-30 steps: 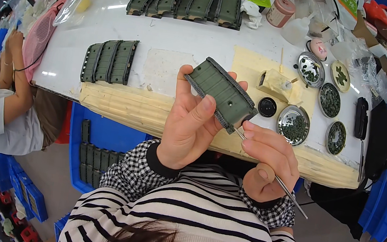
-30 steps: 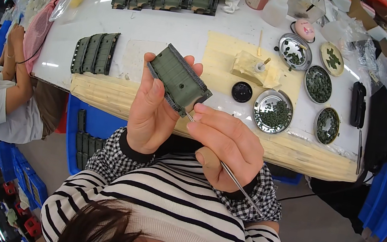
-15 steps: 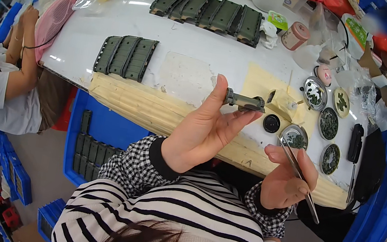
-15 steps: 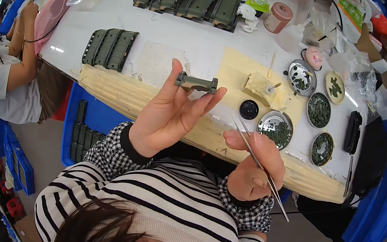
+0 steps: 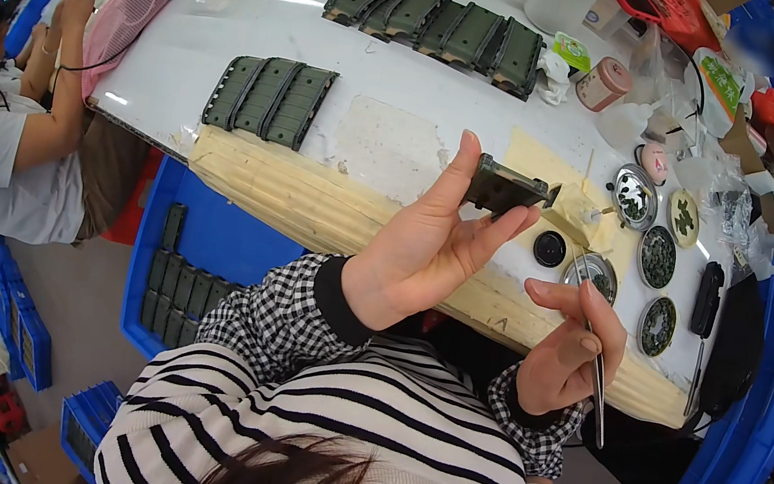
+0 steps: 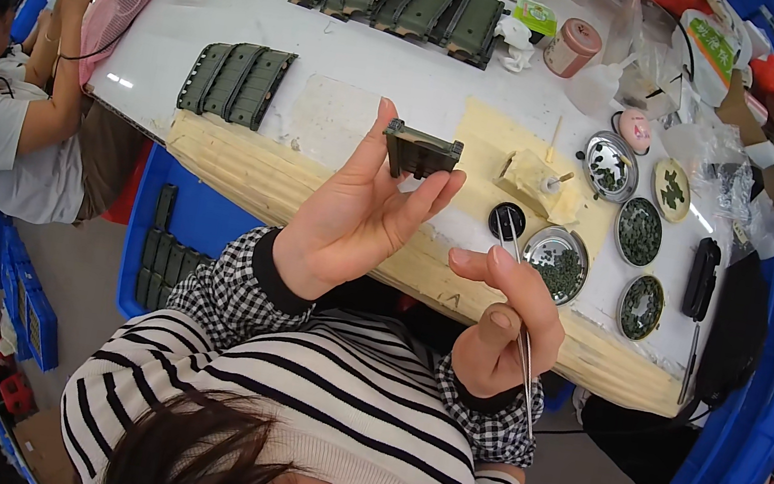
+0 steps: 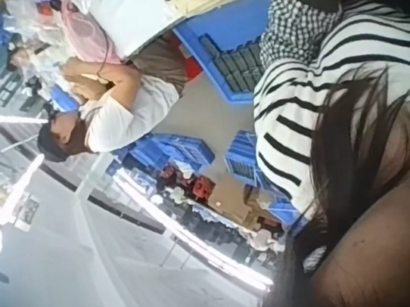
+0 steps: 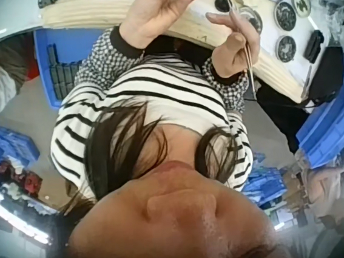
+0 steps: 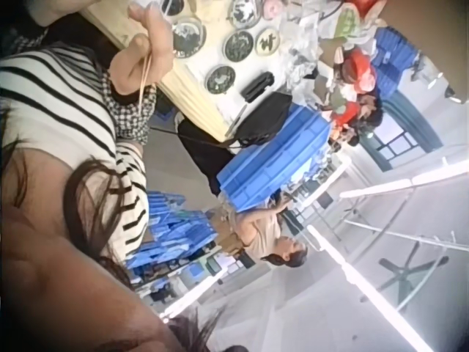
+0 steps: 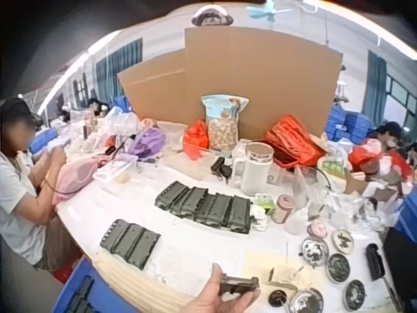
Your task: Assembling and applying glue to small components on model tank hulls at a workstation.
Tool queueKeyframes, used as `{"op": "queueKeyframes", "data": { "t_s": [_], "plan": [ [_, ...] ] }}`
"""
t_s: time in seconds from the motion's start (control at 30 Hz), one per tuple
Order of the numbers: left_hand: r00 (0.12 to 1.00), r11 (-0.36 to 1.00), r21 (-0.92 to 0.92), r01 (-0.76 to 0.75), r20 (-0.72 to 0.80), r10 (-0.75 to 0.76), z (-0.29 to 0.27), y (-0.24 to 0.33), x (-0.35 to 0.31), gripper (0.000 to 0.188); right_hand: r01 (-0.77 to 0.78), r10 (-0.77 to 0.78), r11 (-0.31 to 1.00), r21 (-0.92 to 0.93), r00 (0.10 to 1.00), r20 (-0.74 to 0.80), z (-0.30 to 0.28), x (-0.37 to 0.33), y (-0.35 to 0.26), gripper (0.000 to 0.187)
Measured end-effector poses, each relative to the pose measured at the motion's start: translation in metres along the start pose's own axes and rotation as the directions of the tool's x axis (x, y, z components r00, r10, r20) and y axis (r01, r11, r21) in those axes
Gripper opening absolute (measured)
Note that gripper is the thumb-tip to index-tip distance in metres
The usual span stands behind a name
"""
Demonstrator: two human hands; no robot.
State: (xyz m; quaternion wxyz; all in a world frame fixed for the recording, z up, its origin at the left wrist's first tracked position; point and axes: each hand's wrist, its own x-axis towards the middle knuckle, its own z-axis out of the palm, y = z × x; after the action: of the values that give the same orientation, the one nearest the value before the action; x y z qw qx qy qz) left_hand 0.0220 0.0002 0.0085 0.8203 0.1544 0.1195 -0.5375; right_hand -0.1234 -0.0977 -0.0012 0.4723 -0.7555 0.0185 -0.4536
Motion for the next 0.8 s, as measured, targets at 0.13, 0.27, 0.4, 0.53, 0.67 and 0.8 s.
{"op": "queueKeyframes", "data": {
  "t_s": [0.13, 0.27, 0.4, 0.53, 0.67, 0.8],
  "plan": [
    [1.000, 1.000, 0.000, -0.002, 0.002, 0.002, 0.002, -0.001, -0.001, 0.051, -0.058, 0.057, 0.998, -0.037, 0.998, -0.017, 0.000, 0.002, -0.005, 0.043],
    [1.000, 1.000, 0.006, -0.001, -0.010, 0.001, 0.002, -0.002, -0.002, 0.052, -0.074, 0.074, 0.996, -0.052, 0.997, -0.017, 0.001, 0.008, -0.011, 0.045],
    [0.999, 0.999, 0.048, -0.012, -0.040, 0.014, 0.004, -0.003, -0.003, 0.052, -0.030, 0.032, 0.991, -0.127, 0.999, 0.014, -0.001, 0.012, -0.013, 0.043],
    [0.994, 0.974, 0.215, -0.076, -0.055, 0.089, 0.002, -0.005, -0.007, 0.048, 0.253, -0.167, 0.920, -0.299, 0.944, 0.284, -0.017, 0.037, -0.020, 0.042],
    [0.980, 0.911, 0.365, -0.194, 0.040, 0.193, -0.007, -0.010, -0.011, 0.039, 0.323, -0.149, 0.880, -0.347, 0.884, 0.444, -0.022, 0.046, -0.031, 0.043],
    [0.971, 0.895, 0.387, -0.222, 0.000, 0.241, -0.005, -0.010, -0.016, 0.036, 0.401, -0.167, 0.831, -0.386, 0.842, 0.513, -0.023, 0.052, -0.034, 0.041]
  ]
}}
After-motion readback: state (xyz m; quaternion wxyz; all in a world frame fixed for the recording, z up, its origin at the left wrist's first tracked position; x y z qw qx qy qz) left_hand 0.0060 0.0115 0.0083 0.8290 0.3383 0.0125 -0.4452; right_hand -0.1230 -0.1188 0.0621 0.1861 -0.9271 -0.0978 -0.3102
